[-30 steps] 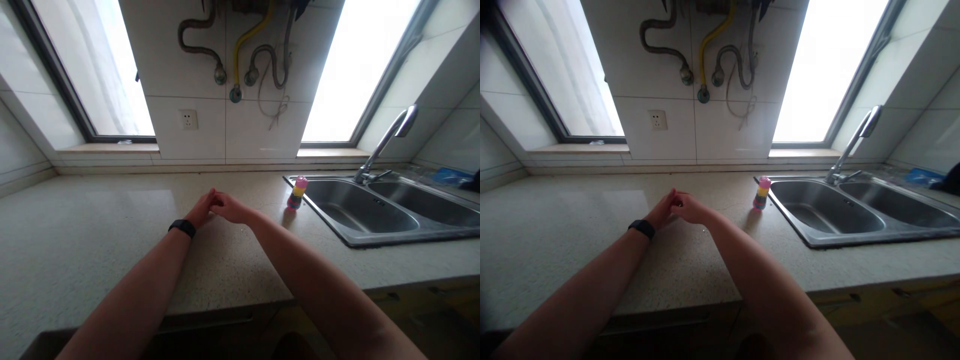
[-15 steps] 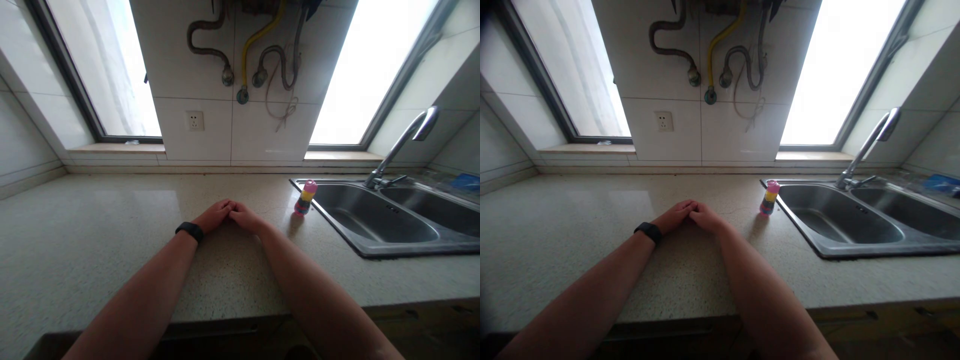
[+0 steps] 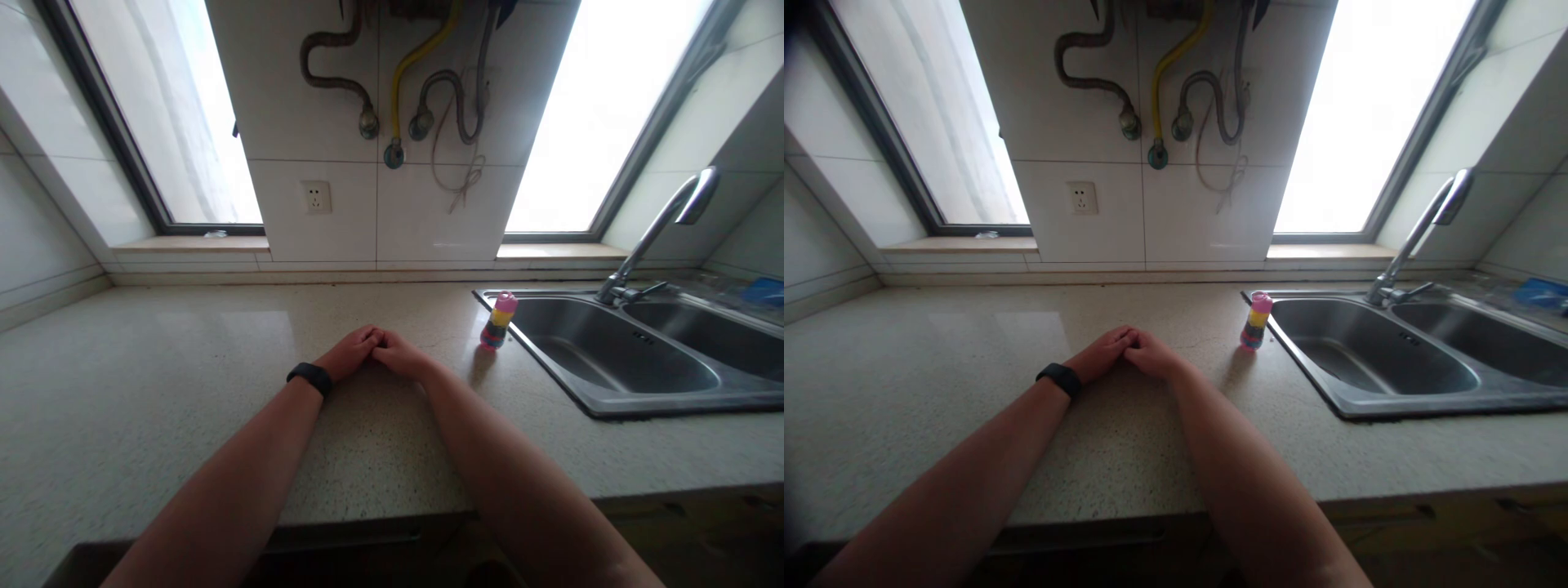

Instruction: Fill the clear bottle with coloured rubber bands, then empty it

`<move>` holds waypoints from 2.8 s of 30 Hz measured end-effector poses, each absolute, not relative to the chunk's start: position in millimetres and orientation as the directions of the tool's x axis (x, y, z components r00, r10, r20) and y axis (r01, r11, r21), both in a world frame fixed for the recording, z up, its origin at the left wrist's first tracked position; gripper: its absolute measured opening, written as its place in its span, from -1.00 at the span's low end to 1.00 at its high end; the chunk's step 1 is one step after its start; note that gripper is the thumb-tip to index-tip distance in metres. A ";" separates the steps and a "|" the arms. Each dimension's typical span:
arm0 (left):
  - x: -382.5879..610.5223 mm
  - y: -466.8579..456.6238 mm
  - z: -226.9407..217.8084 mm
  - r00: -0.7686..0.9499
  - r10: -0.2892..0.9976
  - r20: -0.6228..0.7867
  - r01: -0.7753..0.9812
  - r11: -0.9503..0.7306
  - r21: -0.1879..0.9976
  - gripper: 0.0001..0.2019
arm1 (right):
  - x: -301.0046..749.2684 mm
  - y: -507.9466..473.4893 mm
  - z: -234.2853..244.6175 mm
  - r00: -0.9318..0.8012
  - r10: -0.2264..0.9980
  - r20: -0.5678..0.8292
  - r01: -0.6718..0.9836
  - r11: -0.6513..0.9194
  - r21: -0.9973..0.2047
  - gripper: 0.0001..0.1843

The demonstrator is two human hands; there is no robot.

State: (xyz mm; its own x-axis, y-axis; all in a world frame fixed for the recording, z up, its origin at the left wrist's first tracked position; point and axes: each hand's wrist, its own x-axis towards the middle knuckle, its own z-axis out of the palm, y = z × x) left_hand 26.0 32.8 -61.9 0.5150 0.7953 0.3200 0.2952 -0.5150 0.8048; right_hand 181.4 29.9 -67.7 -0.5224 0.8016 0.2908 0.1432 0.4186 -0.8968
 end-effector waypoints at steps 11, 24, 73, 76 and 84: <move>25.9 30.4 -57.8 0.516 0.798 0.310 0.316 -0.514 0.797 -0.61 | 181.2 36.2 -72.9 -0.542 0.794 0.276 0.148 0.414 -0.898 -0.65; 26.3 31.3 -58.8 0.520 0.794 0.315 0.321 -0.523 0.789 -0.61 | 180.4 31.1 -69.0 -0.519 0.805 0.286 0.231 0.455 -0.860 -0.67; 25.2 34.1 -61.1 0.521 0.796 0.307 0.307 -0.510 0.803 -0.60 | 182.4 35.1 -70.5 -0.559 0.774 0.298 0.209 0.479 -0.853 -0.64; 25.0 33.8 -61.1 0.522 0.796 0.308 0.315 -0.515 0.797 -0.60 | 182.8 36.1 -71.7 -0.554 0.785 0.277 0.236 0.467 -0.852 -0.65; 25.2 34.3 -60.9 0.521 0.799 0.300 0.331 -0.514 0.791 -0.60 | 181.8 37.4 -73.4 -0.565 0.767 0.304 0.193 0.480 -0.856 -0.62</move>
State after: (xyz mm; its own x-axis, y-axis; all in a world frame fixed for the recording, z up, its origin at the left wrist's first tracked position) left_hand 25.2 34.3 -60.9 0.5214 0.7988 0.3001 0.3314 -0.5136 0.7914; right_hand 181.8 37.4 -73.4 -0.5648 0.7674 0.3036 0.1928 0.4804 -0.8556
